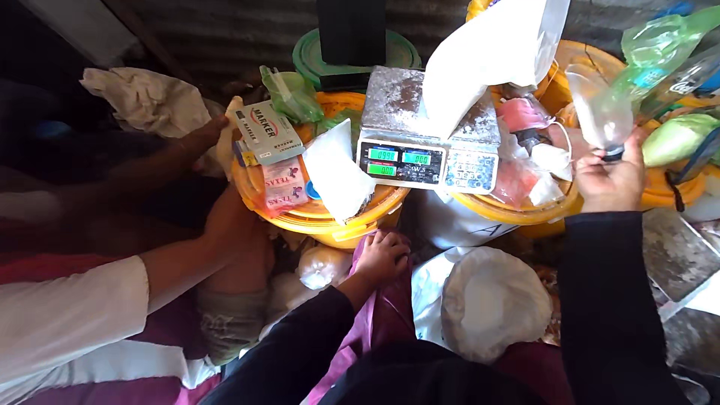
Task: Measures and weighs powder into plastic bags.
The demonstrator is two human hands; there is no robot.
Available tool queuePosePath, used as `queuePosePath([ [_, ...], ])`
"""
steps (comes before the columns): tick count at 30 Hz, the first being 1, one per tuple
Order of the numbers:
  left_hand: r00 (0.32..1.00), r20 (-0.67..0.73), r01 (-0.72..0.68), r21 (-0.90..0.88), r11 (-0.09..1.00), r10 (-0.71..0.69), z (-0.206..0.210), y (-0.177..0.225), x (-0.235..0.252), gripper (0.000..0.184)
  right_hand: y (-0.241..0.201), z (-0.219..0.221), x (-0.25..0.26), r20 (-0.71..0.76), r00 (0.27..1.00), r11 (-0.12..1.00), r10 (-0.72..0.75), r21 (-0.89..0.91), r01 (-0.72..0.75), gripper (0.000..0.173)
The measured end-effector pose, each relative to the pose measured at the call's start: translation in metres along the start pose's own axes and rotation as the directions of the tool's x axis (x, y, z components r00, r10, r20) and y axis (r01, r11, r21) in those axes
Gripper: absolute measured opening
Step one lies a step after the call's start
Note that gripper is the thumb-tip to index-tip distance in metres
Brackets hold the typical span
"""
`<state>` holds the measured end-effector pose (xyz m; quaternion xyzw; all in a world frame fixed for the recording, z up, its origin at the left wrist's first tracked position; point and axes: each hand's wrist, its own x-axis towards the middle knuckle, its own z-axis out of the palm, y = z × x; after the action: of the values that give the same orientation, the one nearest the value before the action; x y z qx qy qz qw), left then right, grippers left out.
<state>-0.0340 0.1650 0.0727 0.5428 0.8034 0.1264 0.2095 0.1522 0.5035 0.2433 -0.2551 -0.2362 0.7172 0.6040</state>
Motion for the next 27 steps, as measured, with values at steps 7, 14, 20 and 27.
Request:
queuePosePath([
  [7, 1.000, -0.010, -0.013, 0.018, 1.000, 0.013, 0.002, 0.004, 0.001, 0.032, -0.049, -0.073, -0.022, 0.036, 0.999, 1.000, -0.001, 0.030, 0.000, 0.030],
  [14, 1.000, -0.025, 0.001, 0.020, 1.000, -0.001, 0.002, 0.002, -0.003, 0.032, -0.089, -0.186, -0.103, -0.152, 0.950, 0.662, -0.271, -0.746, 0.070, 0.021],
  [20, 0.998, 0.062, 0.014, 0.061, 0.998, -0.018, 0.000, 0.018, 0.007, 0.033, -0.025, -0.256, -0.146, -0.020, 0.999, -0.053, 0.027, -0.998, -0.018, 0.031],
  [27, 0.992, 0.126, 0.001, 0.097, 0.995, -0.013, 0.010, 0.038, 0.019, 0.035, 0.069, -0.304, -0.139, -0.242, 0.895, -0.373, 0.375, -0.923, -0.093, 0.034],
])
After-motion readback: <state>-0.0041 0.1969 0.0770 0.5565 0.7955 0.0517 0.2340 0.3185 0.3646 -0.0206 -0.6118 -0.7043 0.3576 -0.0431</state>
